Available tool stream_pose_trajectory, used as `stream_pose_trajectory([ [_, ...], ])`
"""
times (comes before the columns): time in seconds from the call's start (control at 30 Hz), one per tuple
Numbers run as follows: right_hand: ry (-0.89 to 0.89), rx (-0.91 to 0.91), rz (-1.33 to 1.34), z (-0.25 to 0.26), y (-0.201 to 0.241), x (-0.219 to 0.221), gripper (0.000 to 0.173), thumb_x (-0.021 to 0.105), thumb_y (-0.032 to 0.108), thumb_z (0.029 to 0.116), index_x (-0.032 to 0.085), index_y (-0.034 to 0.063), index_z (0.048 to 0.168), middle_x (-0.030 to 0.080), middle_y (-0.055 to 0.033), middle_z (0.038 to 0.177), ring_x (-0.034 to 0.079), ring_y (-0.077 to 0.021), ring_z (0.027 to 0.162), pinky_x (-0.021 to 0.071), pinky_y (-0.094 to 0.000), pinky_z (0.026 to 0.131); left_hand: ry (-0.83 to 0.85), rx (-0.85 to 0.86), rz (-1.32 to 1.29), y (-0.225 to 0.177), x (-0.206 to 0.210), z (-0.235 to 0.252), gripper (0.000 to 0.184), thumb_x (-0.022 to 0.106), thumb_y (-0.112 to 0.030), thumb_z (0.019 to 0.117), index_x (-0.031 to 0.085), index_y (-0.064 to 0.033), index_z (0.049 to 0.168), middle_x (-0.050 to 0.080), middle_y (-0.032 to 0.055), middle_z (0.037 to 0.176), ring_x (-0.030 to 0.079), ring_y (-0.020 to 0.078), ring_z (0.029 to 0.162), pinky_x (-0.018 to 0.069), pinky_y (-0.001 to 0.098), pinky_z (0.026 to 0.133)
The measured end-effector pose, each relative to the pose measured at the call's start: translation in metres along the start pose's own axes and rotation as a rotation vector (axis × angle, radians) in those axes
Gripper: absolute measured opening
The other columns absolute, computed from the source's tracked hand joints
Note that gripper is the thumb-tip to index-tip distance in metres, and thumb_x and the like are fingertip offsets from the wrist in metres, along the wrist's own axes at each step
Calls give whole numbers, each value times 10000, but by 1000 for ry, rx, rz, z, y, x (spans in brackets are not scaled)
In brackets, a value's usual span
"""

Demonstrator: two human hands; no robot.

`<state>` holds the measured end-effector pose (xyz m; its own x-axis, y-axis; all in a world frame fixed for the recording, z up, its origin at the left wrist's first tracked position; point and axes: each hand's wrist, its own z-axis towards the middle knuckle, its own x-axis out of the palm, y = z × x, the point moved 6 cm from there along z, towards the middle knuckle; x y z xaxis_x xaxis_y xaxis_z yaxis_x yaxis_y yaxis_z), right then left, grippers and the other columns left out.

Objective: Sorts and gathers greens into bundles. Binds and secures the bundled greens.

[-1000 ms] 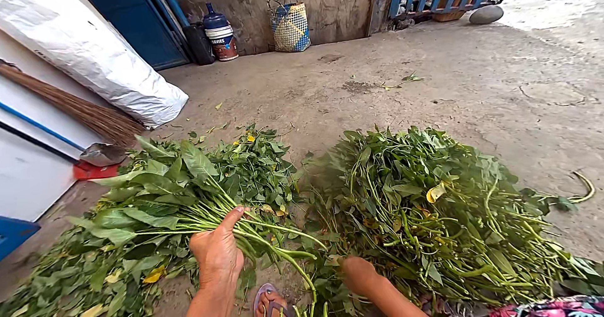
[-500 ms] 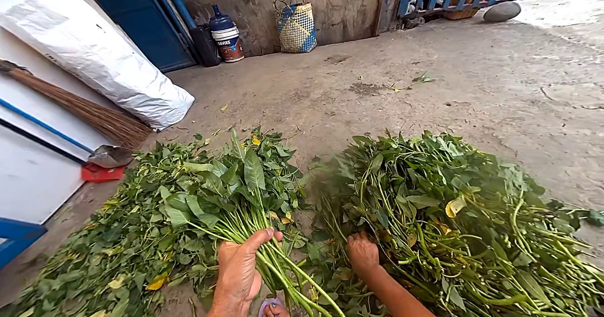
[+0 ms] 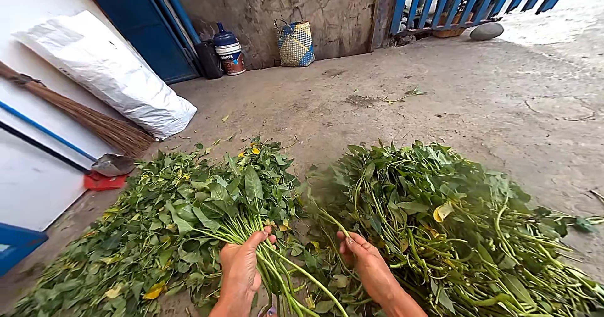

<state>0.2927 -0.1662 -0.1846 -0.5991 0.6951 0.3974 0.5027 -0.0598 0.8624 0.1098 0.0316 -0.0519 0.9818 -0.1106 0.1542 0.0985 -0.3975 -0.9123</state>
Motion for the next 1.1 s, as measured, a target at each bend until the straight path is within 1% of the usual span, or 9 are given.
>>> stream_pose_trajectory([
  [0.13,265,-120,-2,-35,14,30,332,532,160,1033,661,7,1297,718,-91,1054,657,-170,950,543,-340,867,-41,-43,9,4,-5,3,336,683,153,841,546,105,1145,720,231,882,710,290,632,617,399,542],
  [0.23,437,-241,-58,-55,18,52,290,560,100,1033,681,2,1278,722,-84,1153,671,-163,1056,550,-359,957,-21,-89,9,9,-7,4,301,695,154,835,576,117,1109,712,237,874,702,293,629,621,406,558],
  [0.37,466,-395,-264,-64,17,69,249,610,133,1016,751,47,1202,714,-60,1191,620,-166,1163,491,-380,1049,27,-133,-9,14,-6,3,309,705,154,830,569,108,1104,703,245,866,699,305,657,618,423,591],
  [0.5,372,-473,-487,-64,17,71,237,643,187,1005,781,143,1192,720,-35,1132,600,-176,1134,452,-406,1033,48,-89,-63,5,-5,-1,267,702,145,836,580,107,1071,692,239,809,698,307,646,621,424,587],
  [0.63,296,-528,-753,-63,18,66,256,644,220,998,777,246,1216,713,-40,1109,604,-235,1134,457,-497,994,114,-61,-109,-2,-4,-4,239,677,129,864,591,108,1087,695,239,823,700,302,656,626,423,614],
  [0.73,278,-591,-881,-66,20,67,262,619,228,1010,774,268,1217,718,-61,1108,621,-272,1137,463,-536,976,178,-49,-110,-3,0,-6,292,677,142,855,572,119,1126,709,257,889,716,312,699,632,426,641],
  [0.87,351,-594,-849,-68,22,71,272,615,233,1016,762,269,1243,707,-58,1135,605,-255,1156,448,-531,995,250,-8,-53,-3,5,-11,366,696,177,805,553,133,1139,707,276,924,724,323,728,637,431,649],
  [1.0,424,-587,-818,-65,23,71,267,623,249,1020,756,249,1252,702,-57,1141,602,-238,1159,433,-529,1026,312,-5,-33,-3,8,-12,377,700,167,797,548,146,1141,709,298,946,734,341,753,640,436,672],
  [1.1,451,-569,-883,-59,20,66,267,614,299,1020,752,280,1247,696,-42,1194,576,-249,1226,394,-563,1059,365,33,-30,-7,9,-13,441,710,159,723,524,135,1122,704,287,921,733,347,747,642,450,652],
])
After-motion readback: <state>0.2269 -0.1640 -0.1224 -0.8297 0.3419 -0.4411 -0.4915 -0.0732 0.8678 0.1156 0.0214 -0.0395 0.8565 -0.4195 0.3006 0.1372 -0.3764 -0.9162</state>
